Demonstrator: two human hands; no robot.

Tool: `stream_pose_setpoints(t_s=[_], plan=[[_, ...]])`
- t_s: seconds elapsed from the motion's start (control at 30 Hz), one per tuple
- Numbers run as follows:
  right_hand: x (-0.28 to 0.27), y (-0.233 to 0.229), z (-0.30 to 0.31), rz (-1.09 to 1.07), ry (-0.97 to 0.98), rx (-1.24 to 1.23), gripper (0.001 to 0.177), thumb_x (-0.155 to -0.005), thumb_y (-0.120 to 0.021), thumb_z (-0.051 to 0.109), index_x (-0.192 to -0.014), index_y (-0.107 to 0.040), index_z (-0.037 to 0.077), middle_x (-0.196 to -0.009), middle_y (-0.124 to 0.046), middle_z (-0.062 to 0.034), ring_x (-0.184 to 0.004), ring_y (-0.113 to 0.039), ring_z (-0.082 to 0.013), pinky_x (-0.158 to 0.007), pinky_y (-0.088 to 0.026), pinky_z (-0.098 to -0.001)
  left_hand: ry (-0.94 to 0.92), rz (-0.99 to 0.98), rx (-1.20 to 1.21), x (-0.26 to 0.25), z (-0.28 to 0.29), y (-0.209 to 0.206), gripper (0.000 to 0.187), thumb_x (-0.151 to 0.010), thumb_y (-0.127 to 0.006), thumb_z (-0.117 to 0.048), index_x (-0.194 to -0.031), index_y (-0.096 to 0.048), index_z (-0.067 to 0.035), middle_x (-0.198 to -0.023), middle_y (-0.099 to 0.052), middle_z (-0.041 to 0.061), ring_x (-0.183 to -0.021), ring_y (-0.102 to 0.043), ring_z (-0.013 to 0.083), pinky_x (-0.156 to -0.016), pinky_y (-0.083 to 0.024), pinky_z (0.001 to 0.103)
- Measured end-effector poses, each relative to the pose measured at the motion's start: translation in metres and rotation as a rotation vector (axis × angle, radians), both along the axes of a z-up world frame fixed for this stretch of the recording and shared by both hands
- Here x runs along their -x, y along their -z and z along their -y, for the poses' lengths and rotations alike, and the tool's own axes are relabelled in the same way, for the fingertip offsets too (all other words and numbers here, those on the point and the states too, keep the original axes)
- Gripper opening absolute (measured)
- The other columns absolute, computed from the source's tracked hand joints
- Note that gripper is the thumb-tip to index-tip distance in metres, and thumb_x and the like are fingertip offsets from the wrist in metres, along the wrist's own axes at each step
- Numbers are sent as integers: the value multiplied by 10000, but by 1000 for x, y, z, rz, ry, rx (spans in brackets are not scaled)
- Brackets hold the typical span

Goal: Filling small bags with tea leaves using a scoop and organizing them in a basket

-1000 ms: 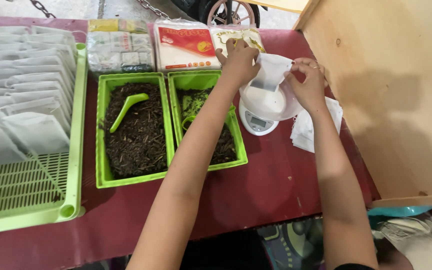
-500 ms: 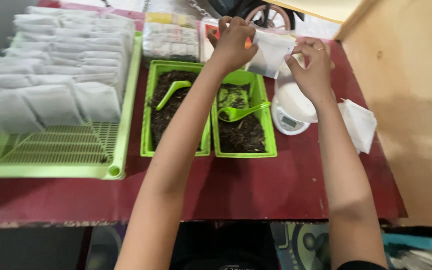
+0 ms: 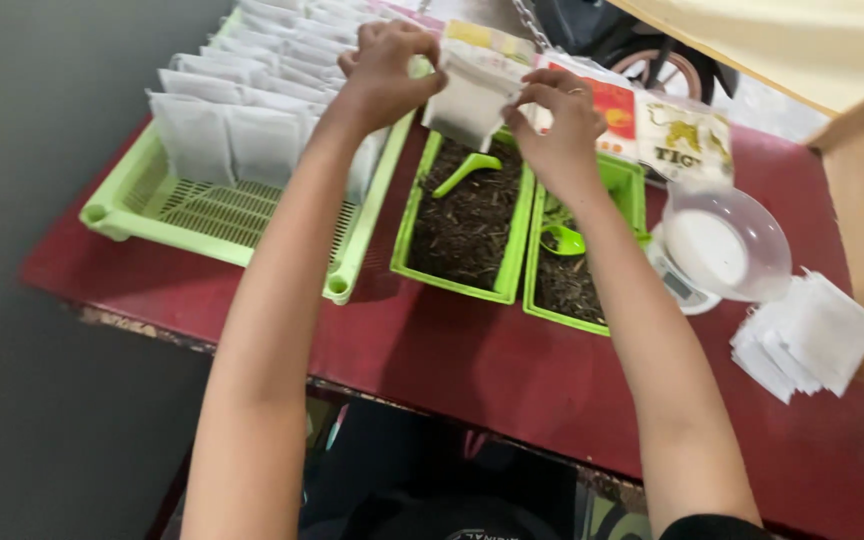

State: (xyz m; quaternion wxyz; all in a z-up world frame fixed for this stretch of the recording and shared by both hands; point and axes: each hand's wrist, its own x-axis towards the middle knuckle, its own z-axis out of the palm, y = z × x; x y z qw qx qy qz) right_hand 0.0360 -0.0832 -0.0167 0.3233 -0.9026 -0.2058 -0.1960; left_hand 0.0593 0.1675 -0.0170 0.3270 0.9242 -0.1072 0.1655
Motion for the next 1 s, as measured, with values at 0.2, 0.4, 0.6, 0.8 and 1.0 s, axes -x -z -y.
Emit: stream_pose_setpoints(t_s=[0.2,0.4,0.6,0.8,1.0], plan=[[4,7,-66,-33,-93,26,100,-919,-774,353,-961,-759,262,-1228,-651,96,-1250,-503,-248,-973,-290,-540,5,-249,-24,64,-67,-35,215,-882,-634,-402,-1003,-641,-225,-1407,-540,60,-1343,-310,320,-1000,-255,518],[21,18,-105,-87,-231,50,138,-877,-786,319,-991,-758,245,-1236,-666,62,-1248,-486,-234,-961,-276,-512,34,-501,-114,96,-112,-48,175,-909,-621,-336,-966,-647,-172,-1637,-431,76,-1566,-131,311,-1090,-237,709],[37,34,-134,-243,-258,107,174,-886,-717,367,-835,-763,207,-1212,-673,21,-1257,-487,-254,-962,-210,-490,-59,-621,-266,85,-140,-5,331,-869,-664,-450,-1111,-693,-225,-1585,-424,14,-1502,-199,304,-1098,-212,587],[17,61,-142,-320,-238,222,196,-913,-688,344,-899,-783,174,-1048,-675,-19,-1124,-521,-305,-888,-336,-487,-171,-520,-420,56,-142,39,317,-839,-654,-476,-1128,-733,-372,-1526,-403,27,-1353,-221,342,-974,-207,439],[0,77,-142,-240,-176,236,172,-896,-685,387,-980,-764,259,-918,-657,60,-1072,-562,-263,-824,-262,-466,-190,-447,-137,69,-121,24,379,-811,-499,-94,-1024,-697,-336,-1495,-391,44,-1429,-158,294,-1050,-176,483]])
